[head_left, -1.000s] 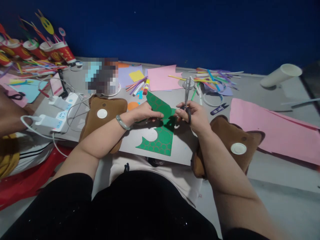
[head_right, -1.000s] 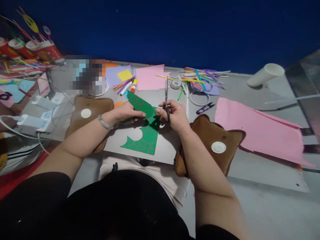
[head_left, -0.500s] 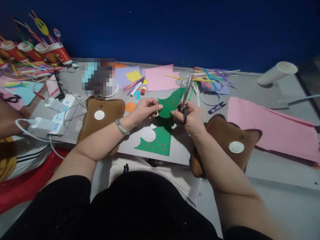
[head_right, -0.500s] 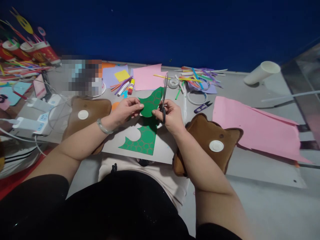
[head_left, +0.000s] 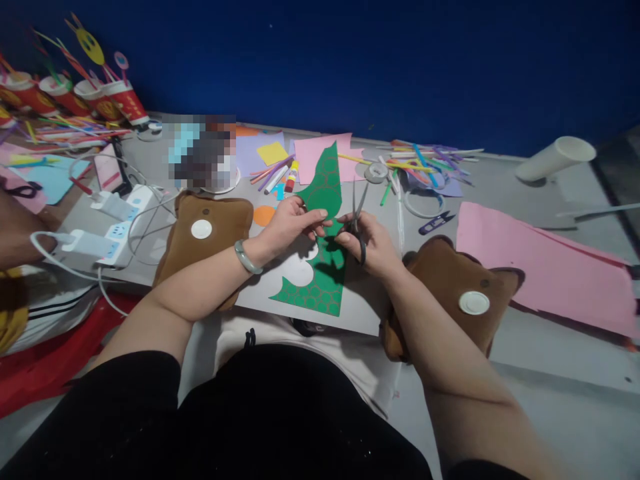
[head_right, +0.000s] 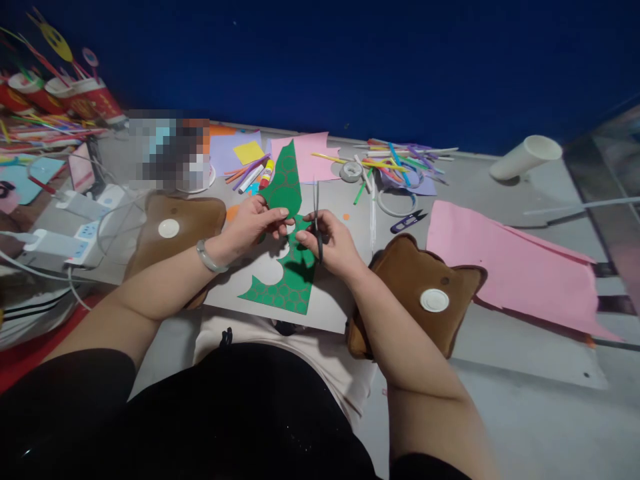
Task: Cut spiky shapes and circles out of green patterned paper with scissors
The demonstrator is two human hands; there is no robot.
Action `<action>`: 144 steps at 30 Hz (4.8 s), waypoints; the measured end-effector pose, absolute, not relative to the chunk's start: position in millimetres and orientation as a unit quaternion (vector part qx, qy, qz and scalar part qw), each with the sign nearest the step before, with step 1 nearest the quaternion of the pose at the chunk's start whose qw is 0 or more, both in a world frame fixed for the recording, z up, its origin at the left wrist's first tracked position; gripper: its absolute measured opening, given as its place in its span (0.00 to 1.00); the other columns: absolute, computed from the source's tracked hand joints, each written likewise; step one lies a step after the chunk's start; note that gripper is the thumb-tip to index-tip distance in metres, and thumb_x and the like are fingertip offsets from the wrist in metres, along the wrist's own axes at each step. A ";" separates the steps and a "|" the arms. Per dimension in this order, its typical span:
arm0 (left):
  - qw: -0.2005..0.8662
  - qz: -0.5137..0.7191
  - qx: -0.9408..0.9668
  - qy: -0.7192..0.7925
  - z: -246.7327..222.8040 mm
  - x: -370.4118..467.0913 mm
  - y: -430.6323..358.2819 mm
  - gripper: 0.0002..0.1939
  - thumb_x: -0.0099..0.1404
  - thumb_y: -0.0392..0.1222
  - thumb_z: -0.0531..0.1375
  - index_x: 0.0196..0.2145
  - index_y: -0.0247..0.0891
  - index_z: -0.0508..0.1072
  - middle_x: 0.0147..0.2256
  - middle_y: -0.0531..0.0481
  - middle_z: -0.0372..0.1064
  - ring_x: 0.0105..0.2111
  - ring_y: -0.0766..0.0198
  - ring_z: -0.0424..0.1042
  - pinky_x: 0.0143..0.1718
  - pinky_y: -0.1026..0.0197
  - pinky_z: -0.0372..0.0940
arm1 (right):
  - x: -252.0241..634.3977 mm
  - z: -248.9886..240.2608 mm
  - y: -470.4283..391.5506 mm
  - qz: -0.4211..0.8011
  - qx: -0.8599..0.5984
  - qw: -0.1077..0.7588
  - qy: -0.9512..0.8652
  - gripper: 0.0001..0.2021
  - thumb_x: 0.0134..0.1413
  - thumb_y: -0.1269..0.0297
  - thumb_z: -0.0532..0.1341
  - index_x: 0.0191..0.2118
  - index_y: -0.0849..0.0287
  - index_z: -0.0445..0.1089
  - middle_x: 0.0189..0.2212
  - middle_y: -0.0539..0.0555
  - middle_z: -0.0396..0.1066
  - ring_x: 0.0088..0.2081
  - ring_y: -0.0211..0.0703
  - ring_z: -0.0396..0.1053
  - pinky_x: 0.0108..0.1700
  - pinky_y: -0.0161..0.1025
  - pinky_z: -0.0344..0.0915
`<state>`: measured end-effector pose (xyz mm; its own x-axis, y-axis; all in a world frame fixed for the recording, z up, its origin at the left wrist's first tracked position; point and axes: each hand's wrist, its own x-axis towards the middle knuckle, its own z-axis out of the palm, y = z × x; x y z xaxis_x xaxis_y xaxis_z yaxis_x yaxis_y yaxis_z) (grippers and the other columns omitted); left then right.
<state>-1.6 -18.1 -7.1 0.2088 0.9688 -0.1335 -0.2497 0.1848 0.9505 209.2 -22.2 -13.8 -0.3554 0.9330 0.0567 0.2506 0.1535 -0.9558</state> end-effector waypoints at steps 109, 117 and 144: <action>0.627 0.378 0.551 0.400 23.6 -5.2 -29.2 0.26 0.53 0.59 0.77 0.27 0.35 0.74 0.20 0.50 0.74 0.19 0.68 0.72 0.22 0.67 0.69 | 216.8 3.3 -23.4 0.527 -0.413 0.329 -0.666 0.33 0.29 0.35 0.82 0.33 0.56 0.75 0.23 0.48 0.70 0.26 0.38 0.65 0.29 0.36 0.64; 0.623 0.373 0.555 0.405 23.8 -6.0 -28.8 0.26 0.54 0.59 0.77 0.25 0.35 0.73 0.20 0.49 0.74 0.21 0.67 0.73 0.23 0.67 0.70 | 215.5 5.2 -25.3 0.537 -0.409 0.340 -0.655 0.32 0.30 0.36 0.82 0.33 0.56 0.76 0.21 0.47 0.70 0.23 0.37 0.64 0.26 0.36 0.62; 0.612 0.378 0.569 0.398 21.9 -8.9 -28.2 0.27 0.56 0.61 0.76 0.24 0.35 0.72 0.20 0.47 0.73 0.22 0.64 0.75 0.24 0.64 0.71 | 218.6 4.4 -25.6 0.551 -0.406 0.338 -0.646 0.30 0.33 0.38 0.82 0.33 0.56 0.77 0.21 0.47 0.69 0.21 0.37 0.62 0.25 0.38 0.61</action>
<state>-8.9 -28.2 21.9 0.3981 0.9156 -0.0570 -0.0095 0.0662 0.9978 218.6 -25.6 4.4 -0.4414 0.8972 -0.0105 0.1515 0.0630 -0.9864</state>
